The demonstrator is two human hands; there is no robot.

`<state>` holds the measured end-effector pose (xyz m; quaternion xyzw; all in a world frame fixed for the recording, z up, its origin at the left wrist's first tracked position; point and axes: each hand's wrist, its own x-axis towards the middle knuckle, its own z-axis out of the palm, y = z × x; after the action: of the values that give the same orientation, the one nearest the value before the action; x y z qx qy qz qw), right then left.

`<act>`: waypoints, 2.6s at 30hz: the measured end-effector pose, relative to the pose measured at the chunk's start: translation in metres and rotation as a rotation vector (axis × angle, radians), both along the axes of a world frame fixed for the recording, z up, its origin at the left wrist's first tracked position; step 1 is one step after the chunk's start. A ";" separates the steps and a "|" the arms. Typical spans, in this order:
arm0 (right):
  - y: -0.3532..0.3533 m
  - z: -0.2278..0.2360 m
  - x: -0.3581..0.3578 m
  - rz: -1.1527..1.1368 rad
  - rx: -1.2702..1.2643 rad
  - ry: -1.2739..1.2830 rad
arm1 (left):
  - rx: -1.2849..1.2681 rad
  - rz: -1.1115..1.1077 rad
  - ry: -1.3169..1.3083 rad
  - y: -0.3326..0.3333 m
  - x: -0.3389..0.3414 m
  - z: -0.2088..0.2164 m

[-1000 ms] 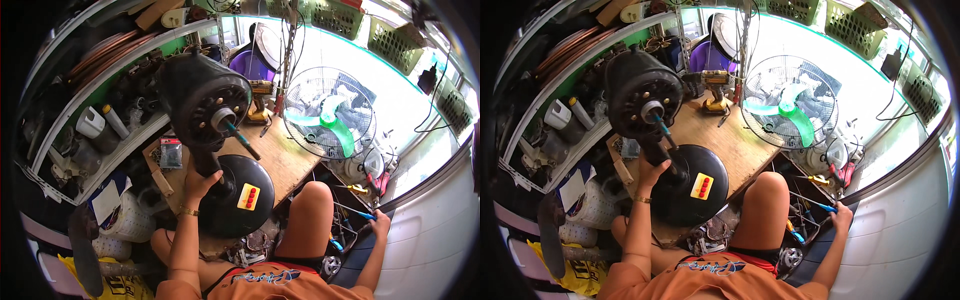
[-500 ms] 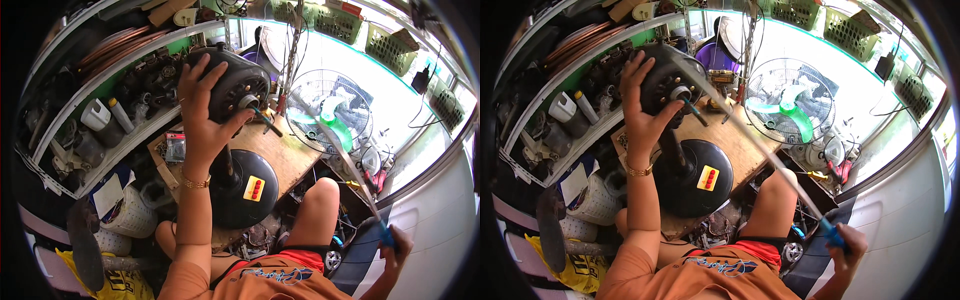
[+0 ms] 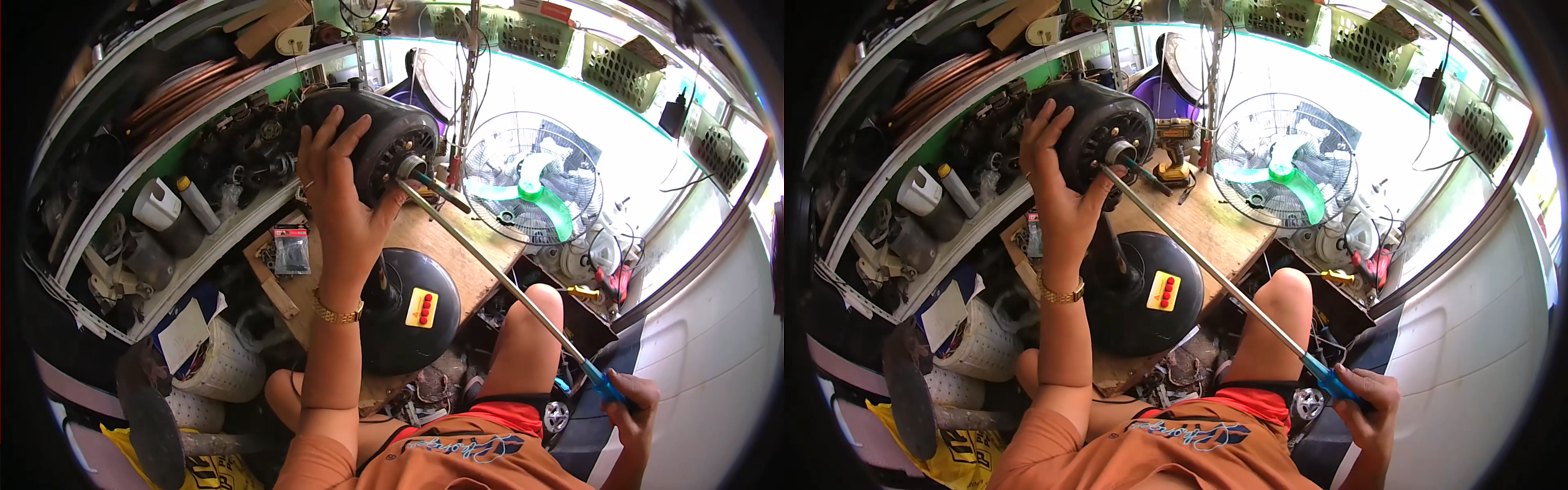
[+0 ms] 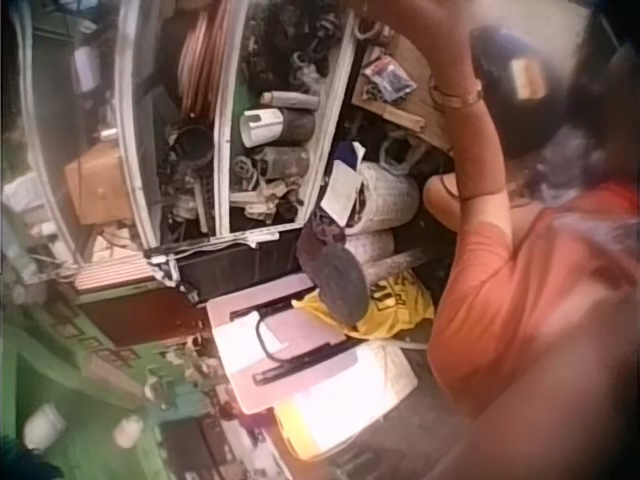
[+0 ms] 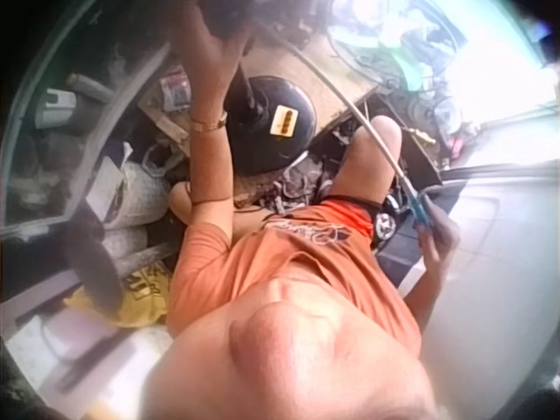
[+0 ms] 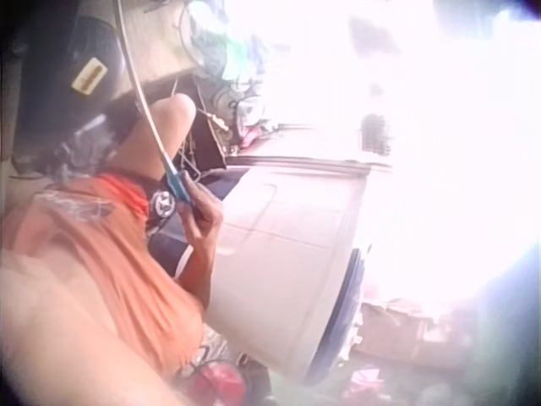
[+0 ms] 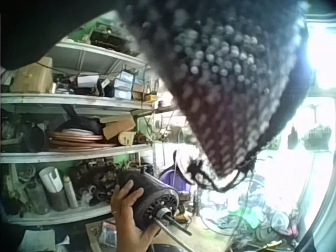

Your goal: The person disassembles the motor housing of an electric fan using a screwdriver to remove screws from the back casing and then pulls the casing apart.

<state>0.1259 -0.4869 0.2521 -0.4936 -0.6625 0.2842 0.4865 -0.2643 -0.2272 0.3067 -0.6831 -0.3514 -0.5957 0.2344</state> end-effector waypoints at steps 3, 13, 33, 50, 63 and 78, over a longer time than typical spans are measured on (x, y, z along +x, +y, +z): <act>0.001 0.003 -0.003 -0.002 -0.041 -0.001 | -0.002 -0.018 -0.017 -0.001 -0.001 0.000; -0.004 0.024 -0.001 0.007 -0.124 0.070 | 0.025 -0.015 -0.034 0.000 0.002 0.002; -0.018 0.066 -0.009 -0.120 -0.313 0.209 | 0.081 -0.091 0.004 0.007 0.000 0.004; -0.021 0.076 -0.023 -0.305 0.347 -0.731 | 0.071 -0.105 -0.080 0.017 0.012 -0.019; 0.031 0.148 -0.020 -0.036 0.392 -0.487 | -0.335 0.007 -0.097 0.023 -0.042 -0.081; 0.214 0.190 0.016 0.257 0.360 -0.701 | -1.513 -0.313 0.164 -0.062 -0.045 -0.143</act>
<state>0.1419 -0.2734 0.4421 -0.3807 -0.8834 0.0371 0.2706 -0.3091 -0.2895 0.1636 -0.7408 -0.5436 -0.1673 -0.3574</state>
